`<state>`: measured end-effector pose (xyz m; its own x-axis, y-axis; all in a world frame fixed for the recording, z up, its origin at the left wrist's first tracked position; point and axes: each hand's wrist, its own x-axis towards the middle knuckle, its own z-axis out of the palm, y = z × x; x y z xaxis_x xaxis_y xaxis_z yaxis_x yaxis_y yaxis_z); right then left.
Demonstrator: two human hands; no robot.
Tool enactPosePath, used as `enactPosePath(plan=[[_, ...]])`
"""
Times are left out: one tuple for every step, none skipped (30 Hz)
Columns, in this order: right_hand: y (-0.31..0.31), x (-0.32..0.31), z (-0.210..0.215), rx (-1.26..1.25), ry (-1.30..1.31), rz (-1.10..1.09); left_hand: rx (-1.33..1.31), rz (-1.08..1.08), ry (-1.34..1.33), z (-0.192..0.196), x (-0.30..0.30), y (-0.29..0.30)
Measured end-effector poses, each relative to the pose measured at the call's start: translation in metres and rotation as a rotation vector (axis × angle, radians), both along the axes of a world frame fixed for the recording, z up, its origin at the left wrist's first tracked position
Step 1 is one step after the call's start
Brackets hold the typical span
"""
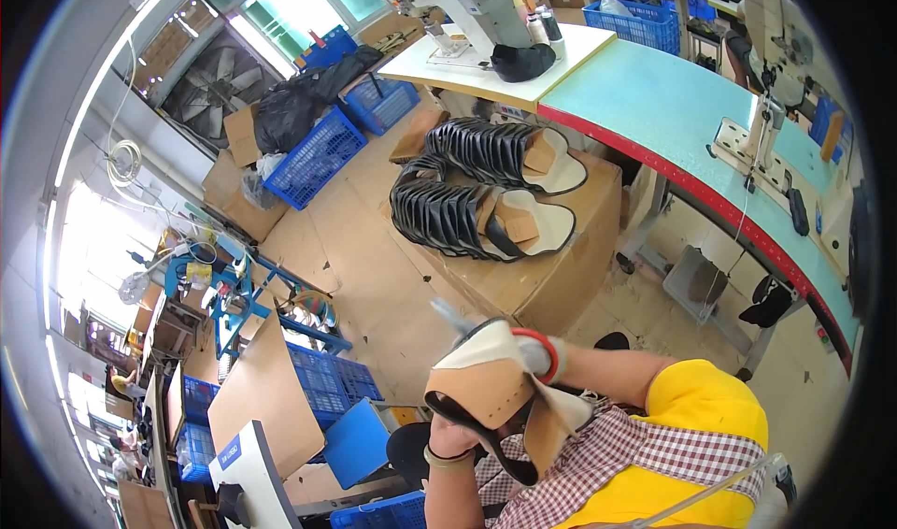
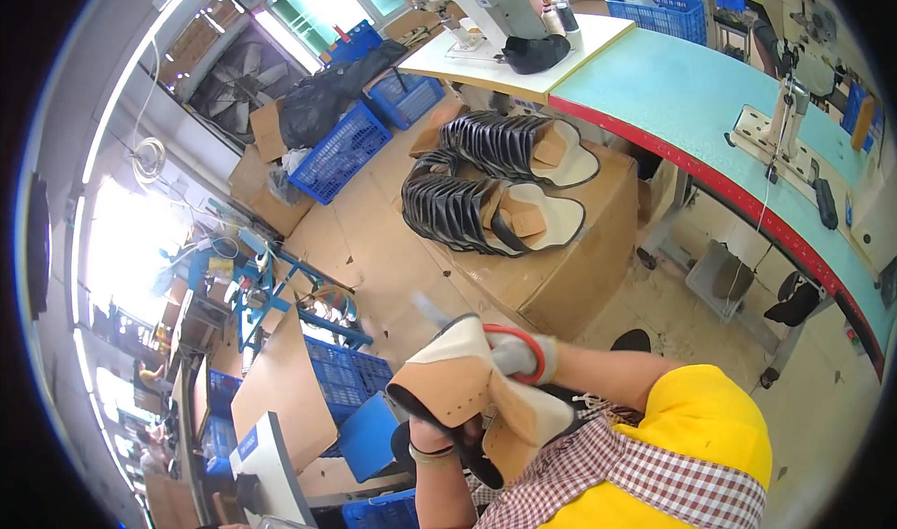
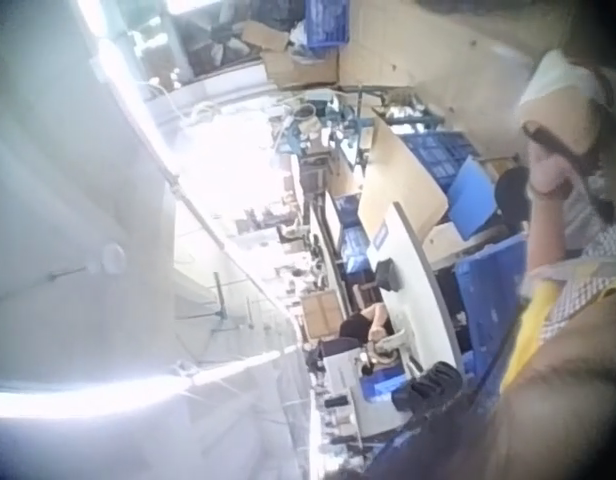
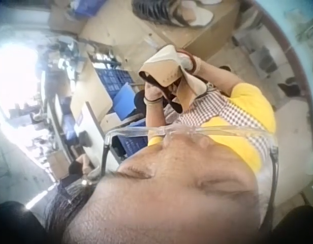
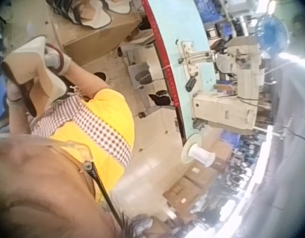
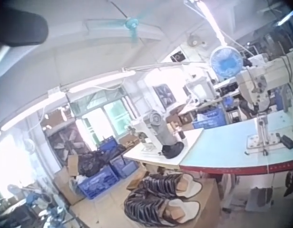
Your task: Trimming excess material from the edges of shoe components using scissors.
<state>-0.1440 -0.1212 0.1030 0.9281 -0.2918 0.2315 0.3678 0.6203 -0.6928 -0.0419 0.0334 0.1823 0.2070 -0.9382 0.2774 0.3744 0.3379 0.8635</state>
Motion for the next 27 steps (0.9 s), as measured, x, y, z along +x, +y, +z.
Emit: enactPosePath(plan=[[-0.015,-0.011,0.055,-0.262,-0.051,0.023,0.078,-0.024,-0.064,0.005,0.009,0.002],[-0.040,-0.033,0.046,-0.750,0.341,-0.376,0.147,-0.068,-0.123,0.012,0.016,0.000],[-0.051,-0.054,0.062,-0.774,0.693,-0.487,0.342,0.091,-0.384,0.013,0.030,-0.007],[-0.062,-0.064,0.072,-0.922,0.593,-0.799,0.608,0.196,-0.655,0.005,0.044,-0.015],[-0.061,-0.074,0.082,-0.970,0.865,-0.794,0.540,0.349,-0.969,-0.034,0.059,-0.026],[-0.059,-0.076,0.080,-0.975,0.866,-0.789,0.455,0.493,-1.281,-0.072,0.071,-0.039],[-0.054,-0.078,0.073,-1.001,0.824,-0.926,0.458,0.519,-1.276,-0.083,0.069,-0.057],[-0.052,-0.080,0.065,-1.027,0.776,-1.061,0.460,0.547,-1.270,-0.093,0.069,-0.077],[-0.070,-0.085,0.031,-1.123,0.745,-1.248,0.448,0.574,-1.278,-0.086,0.060,-0.106],[-0.083,-0.090,0.020,-1.130,0.746,-1.242,0.453,0.622,-1.283,-0.071,0.055,-0.131],[-0.100,-0.094,0.018,-0.983,0.817,-1.360,0.315,0.635,-1.253,-0.055,0.053,-0.155],[-0.117,-0.099,0.015,-0.831,0.889,-1.473,0.178,0.644,-1.216,-0.038,0.050,-0.180],[-0.136,-0.104,0.008,-0.726,0.853,-1.464,0.069,0.605,-1.211,-0.018,0.044,-0.204],[-0.153,-0.108,0.006,-0.620,0.824,-1.454,-0.040,0.562,-1.203,-0.007,0.037,-0.222],[-0.174,-0.103,0.017,-0.588,1.141,-1.283,-0.032,0.586,-1.197,-0.010,0.035,-0.229],[-0.192,-0.103,0.004,-0.610,1.138,-1.281,0.086,0.468,-1.003,-0.014,0.030,-0.240],[-0.217,-0.113,-0.028,-0.774,1.090,-1.376,0.186,0.321,-0.804,-0.019,0.022,-0.251],[-0.237,-0.118,-0.052,-0.938,1.034,-1.456,0.178,0.312,-0.790,-0.031,0.020,-0.255],[-0.247,-0.112,-0.065,-0.950,1.034,-1.449,0.213,0.335,-0.815,-0.053,0.024,-0.248],[-0.253,-0.104,-0.075,-0.909,1.184,-1.384,0.248,0.362,-0.842,-0.078,0.033,-0.237],[-0.257,-0.085,-0.073,-0.879,1.304,-1.309,0.108,0.523,-1.039,-0.113,0.059,-0.222],[-0.260,-0.068,-0.071,-0.901,1.280,-1.294,-0.029,0.677,-1.236,-0.144,0.083,-0.201],[-0.261,-0.062,-0.078,-0.872,1.301,-1.315,0.261,0.583,-0.981,-0.156,0.087,-0.180],[-0.259,-0.054,-0.082,-0.842,1.316,-1.333,0.536,0.485,-0.716,-0.163,0.096,-0.154],[-0.256,-0.038,-0.079,-0.857,1.318,-1.293,0.571,0.556,-0.660,-0.174,0.115,-0.124],[-0.252,-0.023,-0.077,-0.875,1.302,-1.266,0.605,0.632,-0.599,-0.182,0.133,-0.096],[-0.250,-0.011,-0.077,-0.901,1.293,-1.265,0.621,0.678,-0.534,-0.176,0.141,-0.071]])
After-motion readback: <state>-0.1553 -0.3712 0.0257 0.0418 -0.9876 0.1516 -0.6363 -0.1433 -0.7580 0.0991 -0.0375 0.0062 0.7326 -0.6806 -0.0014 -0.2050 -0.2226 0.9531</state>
